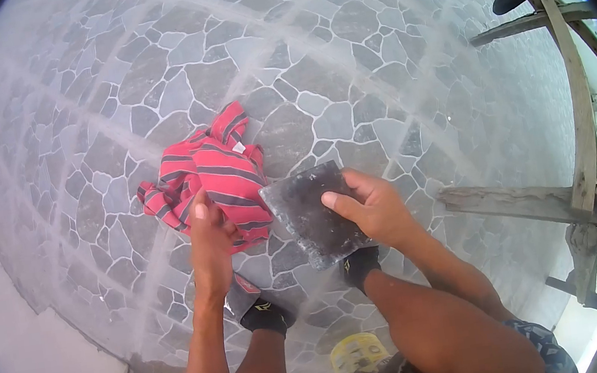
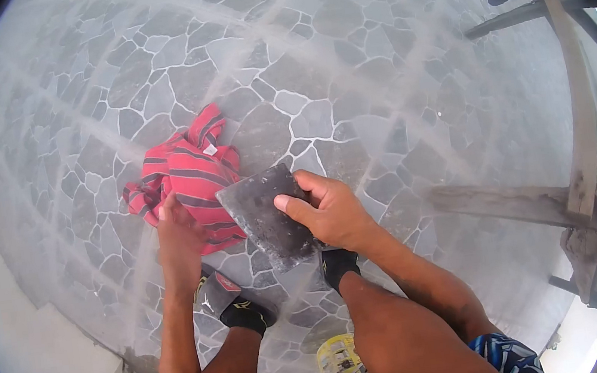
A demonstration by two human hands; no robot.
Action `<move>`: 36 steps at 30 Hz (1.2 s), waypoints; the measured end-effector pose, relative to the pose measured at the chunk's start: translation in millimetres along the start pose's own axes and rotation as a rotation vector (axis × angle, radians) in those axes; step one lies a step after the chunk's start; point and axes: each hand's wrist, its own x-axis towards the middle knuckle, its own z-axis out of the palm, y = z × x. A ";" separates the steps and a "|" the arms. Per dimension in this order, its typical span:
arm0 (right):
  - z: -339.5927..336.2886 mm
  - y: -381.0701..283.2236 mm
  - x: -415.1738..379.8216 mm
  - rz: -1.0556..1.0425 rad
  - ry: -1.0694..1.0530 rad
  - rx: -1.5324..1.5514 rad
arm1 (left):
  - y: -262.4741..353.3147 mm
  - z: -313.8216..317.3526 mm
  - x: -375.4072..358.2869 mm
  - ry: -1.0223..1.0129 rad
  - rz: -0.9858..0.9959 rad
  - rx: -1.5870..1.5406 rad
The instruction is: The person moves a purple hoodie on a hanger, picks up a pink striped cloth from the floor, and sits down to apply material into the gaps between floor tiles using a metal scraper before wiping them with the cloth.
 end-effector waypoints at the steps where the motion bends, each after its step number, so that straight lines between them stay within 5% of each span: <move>1: 6.1 -6.7 1.2 0.007 -0.043 -0.120 | -1.6 1.6 -4.4 0.022 0.013 -0.026; 4: 27.5 -19.2 9.2 0.042 -0.117 -0.270 | -20.8 -19.4 -3.8 -0.182 0.097 0.154; 8: 47.7 6.1 21.9 -0.172 -0.249 -0.301 | -18.9 -24.6 -17.7 -0.161 -0.115 0.360; 11: 48.6 2.4 29.8 -0.141 -0.315 -0.346 | -35.2 -38.8 -17.4 -0.144 -0.104 0.112; 14: 47.3 -2.2 52.8 -0.138 -0.009 -0.226 | -27.6 -42.8 -16.0 -0.090 -0.112 -0.217; 17: 50.8 18.3 88.0 -0.292 0.018 -0.483 | -34.1 -59.7 -9.9 -0.059 -0.150 -0.255; 18: 56.0 19.9 92.6 -0.042 -0.134 -0.471 | -36.8 -65.0 -8.8 -0.138 -0.166 -0.241; 21: 81.3 31.1 99.2 0.058 -0.229 -0.733 | -40.5 -73.2 -10.4 -0.318 -0.196 -0.171; 25: 58.1 44.9 118.2 0.014 -0.238 -0.492 | -35.7 -80.9 -19.3 -0.363 -0.172 -0.094; 27: 21.6 23.3 128.5 0.119 -0.140 0.109 | -34.0 -86.9 -21.2 -0.339 -0.169 -0.082; 31: -121.8 -75.3 139.5 -0.122 0.424 0.507 | -37.5 -108.1 -24.1 -0.254 -0.178 -0.037; 32: -173.7 -102.7 128.5 -0.344 0.452 0.395 | -40.9 -112.2 -25.5 -0.236 -0.176 -0.039; 35: -193.6 -181.5 64.4 -0.698 0.975 0.151 | -45.0 -111.5 -30.6 -0.144 -0.181 -0.075; 36: -200.9 -188.2 47.5 -0.808 0.946 0.066 | -50.5 -116.5 -31.1 -0.131 -0.185 -0.069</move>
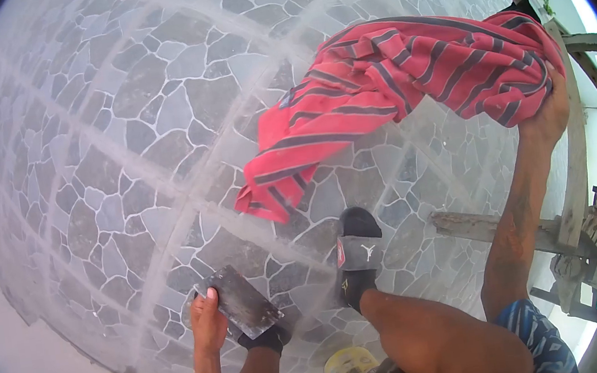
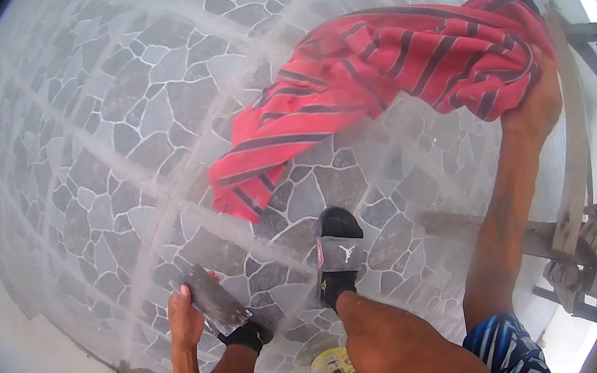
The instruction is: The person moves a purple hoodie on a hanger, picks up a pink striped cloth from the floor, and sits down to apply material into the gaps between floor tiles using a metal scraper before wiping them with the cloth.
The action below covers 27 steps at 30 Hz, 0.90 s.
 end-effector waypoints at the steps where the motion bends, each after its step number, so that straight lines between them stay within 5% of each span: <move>1: 3.9 -17.7 -8.6 -0.005 0.002 0.054 | -8.7 -9.3 0.6 0.013 -0.009 0.008; 5: 10.7 21.2 -48.3 -0.112 -0.085 -0.208 | -20.7 -9.2 0.7 0.066 -0.040 -0.025; 8: 12.0 87.9 -87.9 0.002 -0.477 -0.865 | -26.6 -13.1 -0.2 0.029 -0.085 0.016; 9: 2.4 120.9 -102.3 -0.135 -0.593 -1.054 | -27.9 -12.1 -0.6 0.040 -0.080 0.019; 12: -39.4 197.9 -150.8 -0.258 -0.978 -1.129 | -36.1 -11.5 -4.5 0.066 -0.086 0.002; 21: -45.2 247.4 -193.3 -0.564 -0.837 -1.147 | -48.0 -20.9 -7.7 0.134 -0.094 -0.118; 27: 120.1 291.0 -156.2 -0.707 -0.825 -1.093 | -51.7 -25.1 -10.7 0.183 -0.084 -0.146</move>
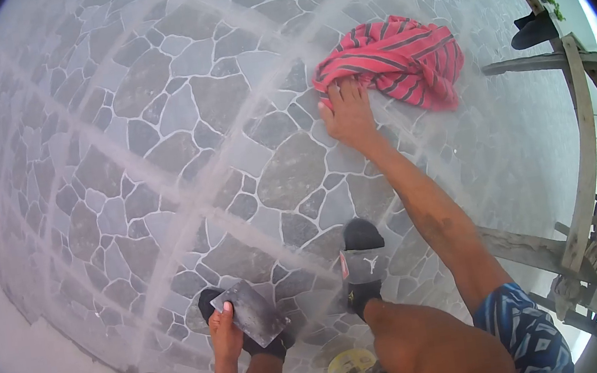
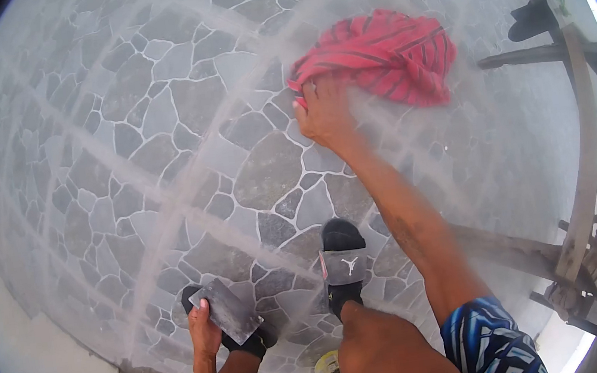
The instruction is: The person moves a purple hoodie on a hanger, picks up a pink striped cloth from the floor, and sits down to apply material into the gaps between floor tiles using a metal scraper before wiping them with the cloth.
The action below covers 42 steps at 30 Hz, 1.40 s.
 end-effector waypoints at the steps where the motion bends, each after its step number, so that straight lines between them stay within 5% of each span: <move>1: 9.4 -2.4 30.2 -0.023 0.005 -0.008 | 1.5 2.7 0.3 0.002 -0.002 -0.002; 5: 6.8 15.2 49.8 -0.083 -0.113 -0.088 | 1.7 -0.7 8.6 -0.035 -0.009 0.049; 9: -45.9 82.1 -104.0 0.122 -0.358 -0.210 | 7.3 -1.4 7.1 -0.035 -0.002 0.046; 10: -59.4 101.0 -144.8 0.324 -0.471 -0.136 | 2.0 -8.7 6.4 -0.026 0.007 0.032; 13: -86.7 92.1 -166.4 0.151 -0.459 -0.245 | -3.0 -12.5 -0.3 -0.006 0.046 -0.042; 16: -39.6 44.3 -100.7 0.212 -0.439 -0.260 | -3.9 -9.6 -4.4 0.022 0.043 -0.119; 19: 9.3 2.1 21.1 0.023 -0.001 -0.175 | 5.5 -5.3 -4.7 0.025 0.043 -0.124; 23: 10.1 13.1 76.6 -0.104 -0.300 -0.202 | 8.5 -7.3 4.0 0.009 -0.009 -0.085; 29: -92.0 100.5 -140.4 0.420 -0.670 -0.190 | 6.7 -10.4 0.7 -0.016 0.019 -0.121; 33: -87.1 120.1 -169.2 0.428 -0.743 -0.298 | -1.8 -15.2 -6.5 -0.025 0.045 -0.165; 35: -30.6 121.4 -126.9 0.217 -0.634 -0.268 | 1.4 -14.0 -6.6 -0.035 0.053 -0.170; 38: -30.4 10.5 23.1 0.087 -0.544 -0.135 | -1.4 -16.3 -4.3 0.015 0.066 -0.122; 39: 20.7 16.9 45.0 -0.144 -0.319 -0.143 | 0.4 -15.0 -3.1 0.027 0.049 -0.134; 42: 53.6 -26.5 113.1 -0.336 -0.114 -0.117 | 7.3 -3.8 -1.6 0.052 0.017 -0.148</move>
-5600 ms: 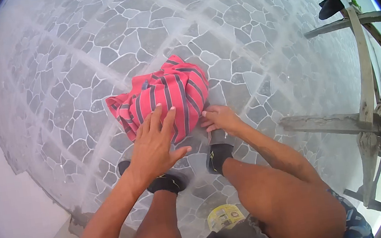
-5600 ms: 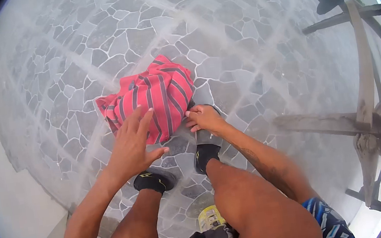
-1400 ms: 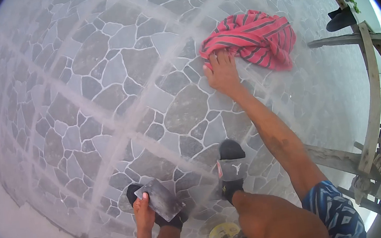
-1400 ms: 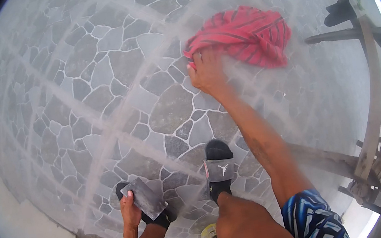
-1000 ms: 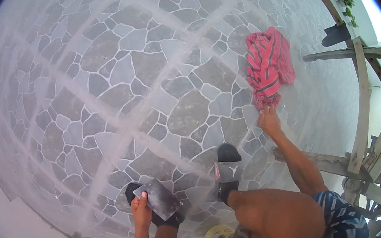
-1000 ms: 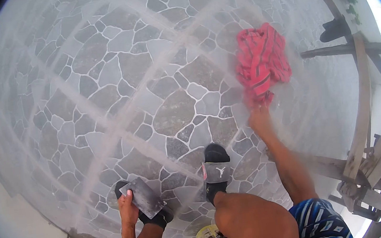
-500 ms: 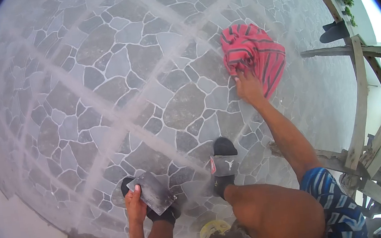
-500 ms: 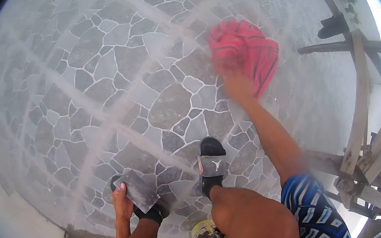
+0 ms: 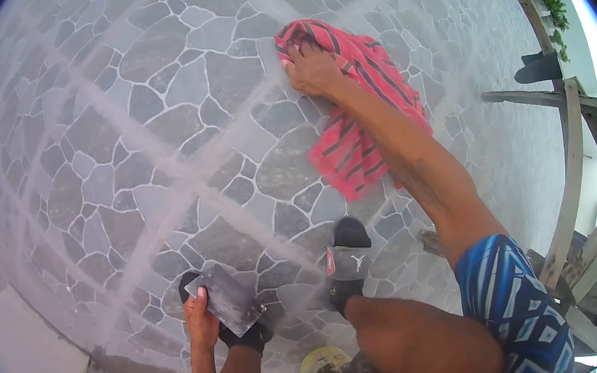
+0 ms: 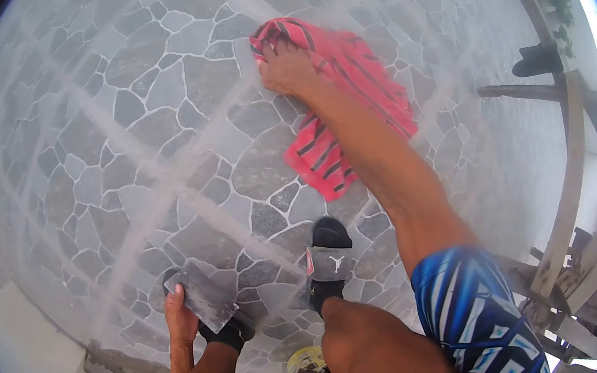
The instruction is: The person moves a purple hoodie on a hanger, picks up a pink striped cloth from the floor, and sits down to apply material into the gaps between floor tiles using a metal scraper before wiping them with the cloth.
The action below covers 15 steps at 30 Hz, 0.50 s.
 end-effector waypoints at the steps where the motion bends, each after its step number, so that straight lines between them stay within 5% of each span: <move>1: -2.6 5.8 -5.0 0.041 0.021 0.039 | 3.5 5.2 1.9 -0.007 0.003 0.017; 3: -19.2 5.7 -37.8 0.114 0.056 0.122 | 5.8 7.4 2.3 -0.028 -0.008 0.030; 5: -43.7 26.2 -96.7 0.514 -0.273 0.194 | 0.6 -0.6 2.8 -0.023 0.014 0.039; 8: -41.6 80.5 -213.3 0.624 -0.511 -0.193 | -3.2 -4.9 -0.9 -0.026 0.038 0.011; 11: -15.3 92.2 -220.0 1.189 -0.379 0.132 | -8.4 -5.2 -3.5 -0.014 0.066 -0.012; 13: -40.9 24.1 -173.3 0.773 -0.335 0.052 | -11.1 -4.4 -2.8 0.001 0.082 -0.021; 15: -56.3 -9.2 -147.0 0.262 -0.240 0.293 | -1.0 3.0 -6.1 0.003 0.048 -0.001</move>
